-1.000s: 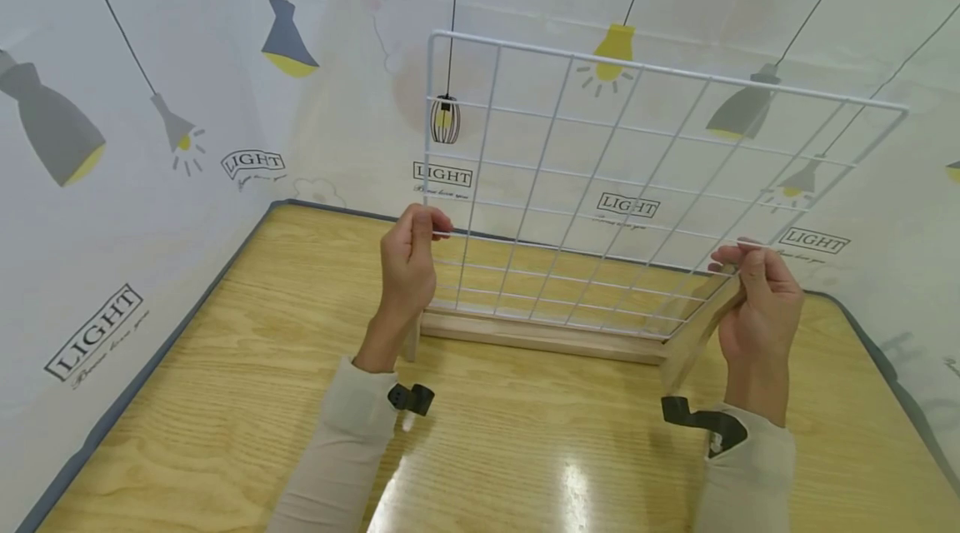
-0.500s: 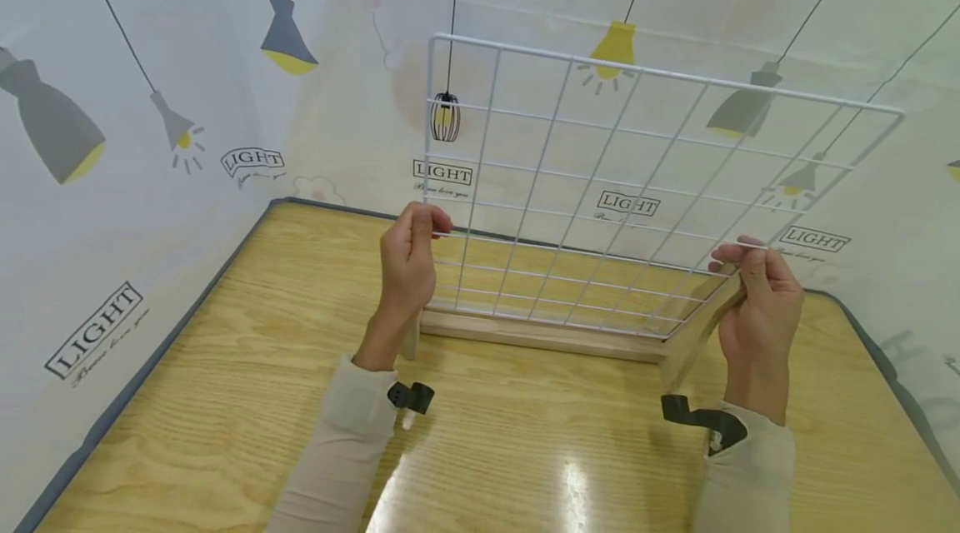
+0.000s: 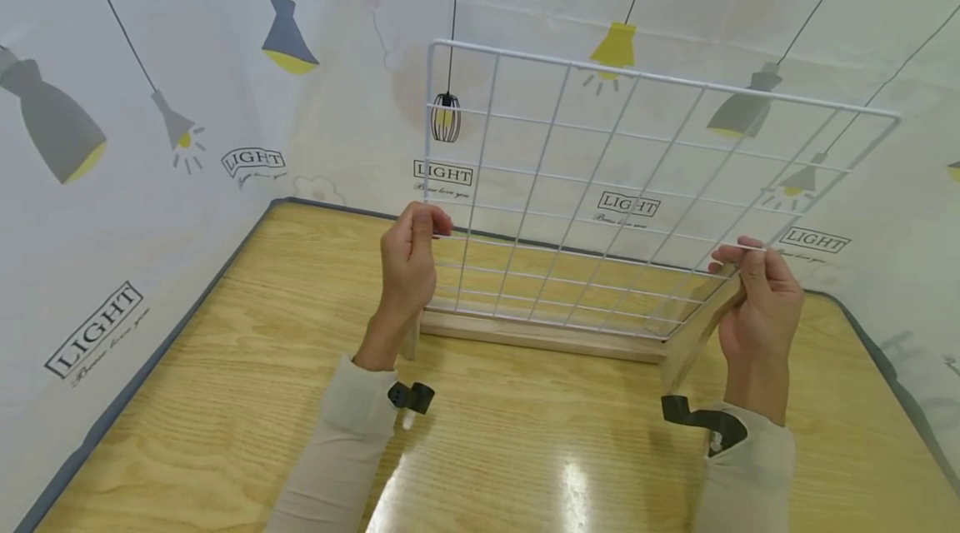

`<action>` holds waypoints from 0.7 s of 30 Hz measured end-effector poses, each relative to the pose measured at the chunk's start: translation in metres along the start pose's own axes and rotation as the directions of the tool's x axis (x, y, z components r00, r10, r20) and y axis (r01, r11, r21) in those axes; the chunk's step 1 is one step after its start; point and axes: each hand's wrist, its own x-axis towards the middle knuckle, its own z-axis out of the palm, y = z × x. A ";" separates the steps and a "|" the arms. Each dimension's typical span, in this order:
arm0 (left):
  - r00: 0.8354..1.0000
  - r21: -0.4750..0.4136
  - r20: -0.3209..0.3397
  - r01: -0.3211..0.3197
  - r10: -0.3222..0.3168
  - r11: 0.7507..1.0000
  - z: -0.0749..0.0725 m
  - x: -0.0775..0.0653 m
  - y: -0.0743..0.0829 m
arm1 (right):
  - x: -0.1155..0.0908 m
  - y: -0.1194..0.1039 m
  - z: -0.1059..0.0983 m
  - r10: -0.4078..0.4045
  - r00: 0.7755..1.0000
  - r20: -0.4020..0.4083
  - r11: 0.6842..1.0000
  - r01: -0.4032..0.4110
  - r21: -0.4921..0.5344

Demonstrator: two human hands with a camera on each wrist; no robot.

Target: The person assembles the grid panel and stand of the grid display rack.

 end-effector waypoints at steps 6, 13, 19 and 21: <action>1.000 0.000 -0.005 0.018 -0.018 1.000 0.001 0.000 0.002 | 0.002 0.000 -0.001 0.006 1.000 0.008 1.000 -0.006 0.005; 1.000 -0.003 0.001 0.013 -0.013 1.000 0.000 0.000 0.001 | 0.002 -0.001 -0.002 0.012 1.000 0.021 1.000 -0.013 0.015; 1.000 0.000 0.005 0.003 -0.003 1.000 0.000 0.000 0.002 | 0.001 -0.002 -0.002 0.017 0.999 0.029 1.000 -0.017 0.007; 1.000 0.002 0.005 0.003 -0.003 1.000 0.000 0.000 0.001 | 0.001 -0.001 -0.002 0.015 1.000 0.023 1.000 -0.015 -0.002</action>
